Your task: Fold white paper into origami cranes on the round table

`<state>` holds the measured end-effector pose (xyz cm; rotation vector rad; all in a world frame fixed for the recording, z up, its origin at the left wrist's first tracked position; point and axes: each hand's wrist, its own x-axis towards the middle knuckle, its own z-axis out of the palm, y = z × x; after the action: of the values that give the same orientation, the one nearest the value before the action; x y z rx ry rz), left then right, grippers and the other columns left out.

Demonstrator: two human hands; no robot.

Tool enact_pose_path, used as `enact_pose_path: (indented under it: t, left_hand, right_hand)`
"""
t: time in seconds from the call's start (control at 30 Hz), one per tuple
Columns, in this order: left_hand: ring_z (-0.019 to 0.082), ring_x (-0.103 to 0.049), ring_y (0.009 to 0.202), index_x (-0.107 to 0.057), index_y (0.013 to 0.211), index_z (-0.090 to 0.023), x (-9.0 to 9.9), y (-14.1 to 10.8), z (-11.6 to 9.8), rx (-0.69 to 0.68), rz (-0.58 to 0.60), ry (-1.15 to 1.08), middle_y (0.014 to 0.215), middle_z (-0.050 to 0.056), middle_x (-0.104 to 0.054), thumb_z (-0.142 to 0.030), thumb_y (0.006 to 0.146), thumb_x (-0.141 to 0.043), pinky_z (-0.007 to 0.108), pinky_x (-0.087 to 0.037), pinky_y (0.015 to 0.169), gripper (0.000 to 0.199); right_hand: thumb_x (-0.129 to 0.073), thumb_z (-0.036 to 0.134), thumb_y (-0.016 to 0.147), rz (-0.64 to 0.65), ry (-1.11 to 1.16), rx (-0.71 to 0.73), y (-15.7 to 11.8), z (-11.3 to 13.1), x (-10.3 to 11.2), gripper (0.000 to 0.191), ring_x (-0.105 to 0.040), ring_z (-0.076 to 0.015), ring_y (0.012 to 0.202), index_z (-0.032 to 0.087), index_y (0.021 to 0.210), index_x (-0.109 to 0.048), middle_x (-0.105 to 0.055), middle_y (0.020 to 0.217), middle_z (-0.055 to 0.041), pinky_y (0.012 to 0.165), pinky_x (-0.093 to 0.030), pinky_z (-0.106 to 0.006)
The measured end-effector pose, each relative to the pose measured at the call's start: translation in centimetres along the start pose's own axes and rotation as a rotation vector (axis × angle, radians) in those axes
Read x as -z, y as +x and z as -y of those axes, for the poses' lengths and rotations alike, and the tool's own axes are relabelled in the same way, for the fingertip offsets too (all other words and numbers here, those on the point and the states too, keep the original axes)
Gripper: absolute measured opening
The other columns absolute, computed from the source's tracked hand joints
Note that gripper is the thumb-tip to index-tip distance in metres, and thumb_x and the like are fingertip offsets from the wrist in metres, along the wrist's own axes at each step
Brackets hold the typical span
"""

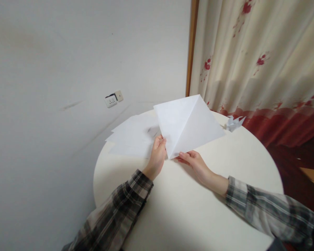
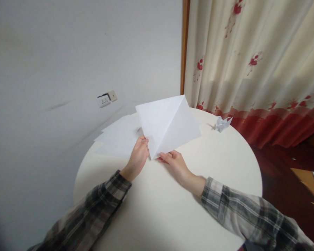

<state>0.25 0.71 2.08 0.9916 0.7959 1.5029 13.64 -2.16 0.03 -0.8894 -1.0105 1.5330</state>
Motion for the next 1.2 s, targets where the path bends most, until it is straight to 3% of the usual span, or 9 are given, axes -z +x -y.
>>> enact_pose_path:
  t: [0.13, 0.27, 0.5, 0.7, 0.8, 0.93, 1.2]
  left_hand:
    - [0.019, -0.059, 0.097, -0.046, 0.093, -0.018, -0.3, -0.4, 0.3, 0.017, -0.042, -0.111, 0.09, 0.004, -0.065, -0.024, 0.077, -0.057, 0.032, -0.043, 0.086, 0.02]
    - [0.02, -0.06, 0.098, -0.051, 0.093, -0.016, -0.3, -0.9, 0.6, 0.085, -0.117, -0.185, 0.094, 0.006, -0.066, -0.021, 0.077, -0.057, 0.033, -0.044, 0.087, 0.018]
    - [0.024, -0.06, 0.096, -0.061, 0.102, -0.011, -0.3, -2.4, 1.5, 0.272, 0.19, -0.042, 0.103, 0.01, -0.066, -0.024, 0.07, -0.068, 0.035, -0.046, 0.086, 0.035]
    - [0.022, -0.064, 0.084, -0.066, 0.088, -0.01, 0.1, -2.4, 2.2, 0.206, 0.071, 0.099, 0.09, 0.009, -0.069, -0.025, 0.064, -0.073, 0.033, -0.049, 0.08, 0.03]
    - [0.022, -0.064, 0.082, -0.067, 0.082, -0.009, 0.1, -2.4, 2.1, 0.171, 0.011, 0.143, 0.082, 0.008, -0.07, -0.026, 0.063, -0.073, 0.032, -0.05, 0.077, 0.026]
    - [0.021, -0.064, 0.083, -0.067, 0.088, -0.009, -0.2, -2.8, 1.6, 0.106, -0.053, 0.192, 0.089, 0.01, -0.07, -0.026, 0.064, -0.072, 0.029, -0.051, 0.074, 0.029]
    - [0.02, -0.065, 0.083, -0.067, 0.092, -0.01, -0.6, -2.9, 1.1, 0.03, -0.13, 0.314, 0.095, 0.009, -0.069, -0.025, 0.064, -0.071, 0.027, -0.051, 0.073, 0.032]
  right_hand:
    - [-0.074, 0.041, 0.058, -0.144, 0.042, -0.03, 0.3, -0.2, 0.4, 0.03, -0.059, -0.0134, 0.058, 0.013, 0.06, -0.064, -0.067, 0.064, -0.0054, 0.07, -0.048, -0.029]
    - [-0.076, 0.039, 0.054, -0.152, 0.093, -0.003, 0.6, 0.0, 0.8, 0.028, -0.059, -0.0129, 0.058, 0.015, 0.056, -0.062, -0.067, 0.062, -0.003, 0.066, -0.048, -0.027]
    - [-0.074, 0.042, 0.057, -0.069, -0.008, 0.012, 0.6, 0.2, 0.7, 0.03, -0.058, -0.0138, 0.058, 0.014, 0.063, -0.065, -0.066, 0.062, -0.0031, 0.064, -0.047, -0.028]
    - [-0.072, 0.041, 0.059, -0.056, -0.115, 0.004, 0.5, 0.5, 0.9, 0.028, -0.054, -0.012, 0.054, 0.015, 0.06, -0.062, -0.063, 0.058, -0.0029, 0.059, -0.043, -0.027]
    - [-0.07, 0.035, 0.062, 0.02, -0.172, -0.003, 0.4, 0.7, 1.0, 0.023, -0.052, -0.0102, 0.055, 0.014, 0.058, -0.062, -0.063, 0.06, -0.003, 0.058, -0.039, -0.025]
    - [-0.068, 0.029, 0.063, 0.096, -0.165, -0.024, 0.3, 0.4, 1.1, 0.016, -0.05, -0.0092, 0.056, 0.013, 0.064, -0.065, -0.064, 0.062, -0.0023, 0.059, -0.036, -0.024]
    - [-0.067, 0.027, 0.064, 0.098, -0.157, -0.054, 0.4, 0.4, 1.2, 0.015, -0.051, -0.0095, 0.058, 0.013, 0.07, -0.067, -0.065, 0.065, -0.0028, 0.06, -0.036, -0.024]
